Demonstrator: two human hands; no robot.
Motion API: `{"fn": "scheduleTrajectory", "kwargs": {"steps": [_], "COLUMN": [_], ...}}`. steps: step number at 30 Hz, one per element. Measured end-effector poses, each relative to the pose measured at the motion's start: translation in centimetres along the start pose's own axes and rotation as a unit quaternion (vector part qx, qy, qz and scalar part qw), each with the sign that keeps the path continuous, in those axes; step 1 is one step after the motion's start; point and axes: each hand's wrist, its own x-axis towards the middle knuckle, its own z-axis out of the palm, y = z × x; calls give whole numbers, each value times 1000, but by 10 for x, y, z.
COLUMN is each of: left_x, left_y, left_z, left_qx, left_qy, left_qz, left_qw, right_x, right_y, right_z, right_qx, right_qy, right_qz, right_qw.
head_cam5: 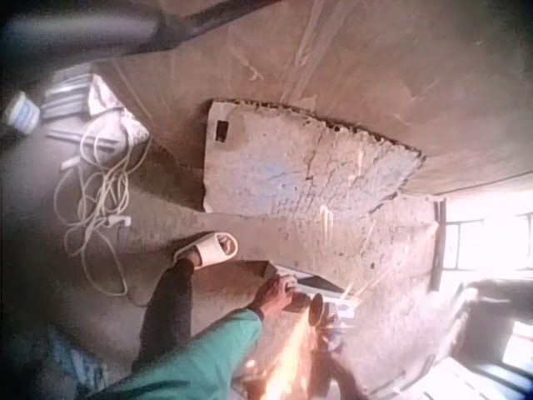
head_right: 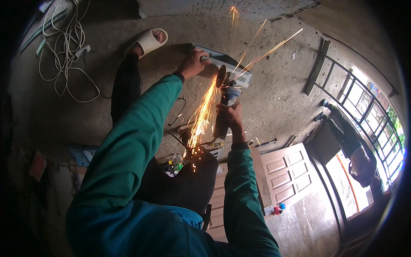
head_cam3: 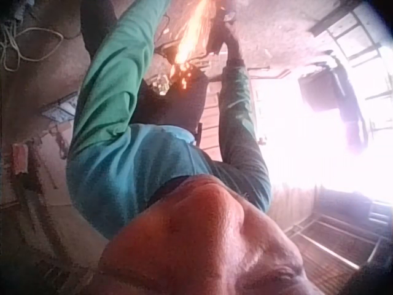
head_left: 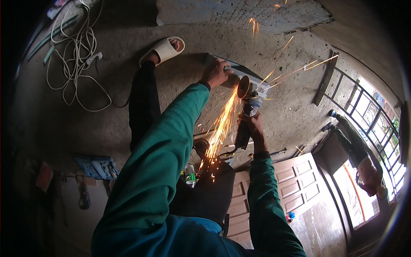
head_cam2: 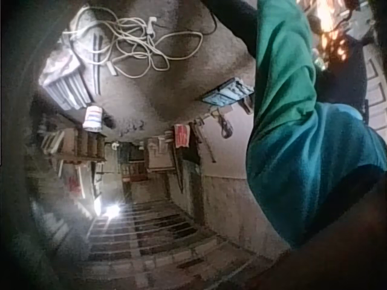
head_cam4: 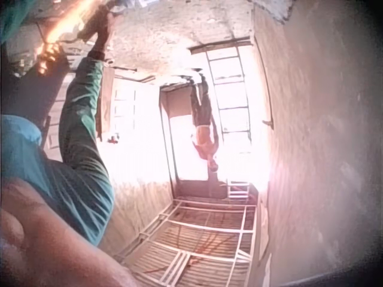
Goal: The person plugs the power cord of an angle grinder into an extension cord, positions a metal box on the floor, and cuts the box using the angle grinder.
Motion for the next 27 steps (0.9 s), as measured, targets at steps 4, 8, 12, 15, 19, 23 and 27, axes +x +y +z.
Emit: {"fn": "scheduleTrajectory", "kwargs": {"steps": [4,8,12,15,19,23,27], "left_x": [-2,-4,0,5,12,20,24], "left_y": [5,-5,-9,-8,-7,-10,0], "left_z": [-2,-1,1,2,-1,-6,-15], "left_qx": [-1,-12,-26,10,-29,38,90], "left_qy": [-28,-22,-28,-39,-72,-133,-156], "left_qz": [-4,-11,-14,14,-31,45,32], "left_qw": [1000,1000,999,999,997,989,983], "right_x": [-5,-10,-30,-47,-68,-87,-98], "right_y": [-6,-9,-22,-18,-3,27,55], "right_z": [-1,10,13,10,4,10,29], "right_qx": [8,70,76,142,200,261,327], "right_qy": [6,-4,16,41,45,89,120], "right_qz": [33,-39,75,84,104,71,99], "right_qw": [999,997,994,986,973,959,932]}}
